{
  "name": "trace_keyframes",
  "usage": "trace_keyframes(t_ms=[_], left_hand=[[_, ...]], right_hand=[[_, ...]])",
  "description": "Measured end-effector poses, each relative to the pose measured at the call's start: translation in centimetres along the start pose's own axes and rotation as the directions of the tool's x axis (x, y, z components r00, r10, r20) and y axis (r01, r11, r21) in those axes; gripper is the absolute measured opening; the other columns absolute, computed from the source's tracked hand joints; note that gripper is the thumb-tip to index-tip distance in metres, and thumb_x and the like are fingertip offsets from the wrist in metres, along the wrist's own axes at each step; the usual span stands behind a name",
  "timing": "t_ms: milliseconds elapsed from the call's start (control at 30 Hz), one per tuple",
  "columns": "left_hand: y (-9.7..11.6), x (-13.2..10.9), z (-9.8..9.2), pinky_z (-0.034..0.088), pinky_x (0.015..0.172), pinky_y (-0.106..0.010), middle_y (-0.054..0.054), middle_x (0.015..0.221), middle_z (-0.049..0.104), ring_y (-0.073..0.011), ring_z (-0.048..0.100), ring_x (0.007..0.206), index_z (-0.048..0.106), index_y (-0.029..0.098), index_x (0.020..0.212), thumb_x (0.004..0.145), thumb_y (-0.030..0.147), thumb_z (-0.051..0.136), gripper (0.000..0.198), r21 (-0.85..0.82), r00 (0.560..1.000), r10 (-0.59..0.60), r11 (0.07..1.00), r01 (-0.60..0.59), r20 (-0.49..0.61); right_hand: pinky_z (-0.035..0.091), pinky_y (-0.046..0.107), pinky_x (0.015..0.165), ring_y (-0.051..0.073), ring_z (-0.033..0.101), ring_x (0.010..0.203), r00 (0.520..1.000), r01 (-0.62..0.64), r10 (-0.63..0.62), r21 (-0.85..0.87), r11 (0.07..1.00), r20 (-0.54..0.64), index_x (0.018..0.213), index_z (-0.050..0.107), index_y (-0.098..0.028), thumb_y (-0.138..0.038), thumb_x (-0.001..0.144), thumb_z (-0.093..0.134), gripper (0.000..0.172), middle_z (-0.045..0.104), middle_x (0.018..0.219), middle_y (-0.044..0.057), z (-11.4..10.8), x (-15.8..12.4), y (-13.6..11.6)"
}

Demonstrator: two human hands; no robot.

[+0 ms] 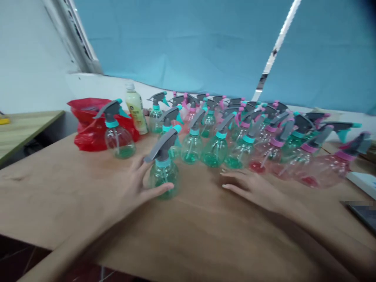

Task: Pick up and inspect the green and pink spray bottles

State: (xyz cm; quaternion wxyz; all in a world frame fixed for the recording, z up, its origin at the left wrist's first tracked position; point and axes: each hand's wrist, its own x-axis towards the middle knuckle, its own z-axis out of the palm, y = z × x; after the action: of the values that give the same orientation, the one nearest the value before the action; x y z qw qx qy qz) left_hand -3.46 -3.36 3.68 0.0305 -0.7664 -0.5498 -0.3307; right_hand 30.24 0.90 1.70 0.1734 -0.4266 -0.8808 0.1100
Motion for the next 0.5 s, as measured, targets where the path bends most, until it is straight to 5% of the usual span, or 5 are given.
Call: trace_keyframes(t_ms=[167, 300, 500], left_hand=[[-4.1, -0.3, -2.3, 0.05, 0.079, -0.043, -0.007, 0.102, 0.057, -0.0249, 0.058, 0.088, 0.055, 0.022, 0.108, 0.067, 0.062, 0.062, 0.057, 0.013, 0.986, -0.159, 0.987, 0.16, -0.048], [-6.0, 0.7, -2.7, 0.049, 0.084, -0.041, -0.007, 0.108, 0.06, -0.0249, 0.06, 0.094, 0.05, 0.02, 0.114, 0.068, 0.058, 0.065, 0.062, -0.1, 0.978, -0.192, 0.978, 0.184, -0.077], [-6.7, 2.8, -2.7, 0.048, 0.086, -0.041, -0.009, 0.115, 0.06, -0.0277, 0.058, 0.104, 0.044, 0.019, 0.12, 0.074, 0.059, 0.059, 0.063, -0.072, 0.987, -0.157, 0.985, 0.159, 0.032]], right_hand=[[0.054, 0.036, 0.072, 0.019, 0.066, 0.081, 0.997, 0.016, -0.01, 0.085, 0.996, -0.073, 0.116, 0.057, -0.027, -0.047, 0.087, 0.048, 0.037, 0.063, 0.114, 0.005, -0.9, 4.6, -4.8], [0.051, 0.036, 0.076, 0.02, 0.064, 0.083, 0.982, 0.048, -0.033, 0.077, 0.996, -0.184, 0.119, 0.055, -0.023, -0.045, 0.086, 0.05, 0.04, 0.065, 0.107, 0.006, 0.3, 8.8, -8.6], [0.049, 0.041, 0.074, 0.024, 0.064, 0.07, 0.966, -0.085, 0.103, 0.086, 0.993, -0.239, 0.131, 0.046, -0.016, -0.047, 0.082, 0.052, 0.058, 0.069, 0.083, 0.008, 1.9, 12.6, -10.8]])
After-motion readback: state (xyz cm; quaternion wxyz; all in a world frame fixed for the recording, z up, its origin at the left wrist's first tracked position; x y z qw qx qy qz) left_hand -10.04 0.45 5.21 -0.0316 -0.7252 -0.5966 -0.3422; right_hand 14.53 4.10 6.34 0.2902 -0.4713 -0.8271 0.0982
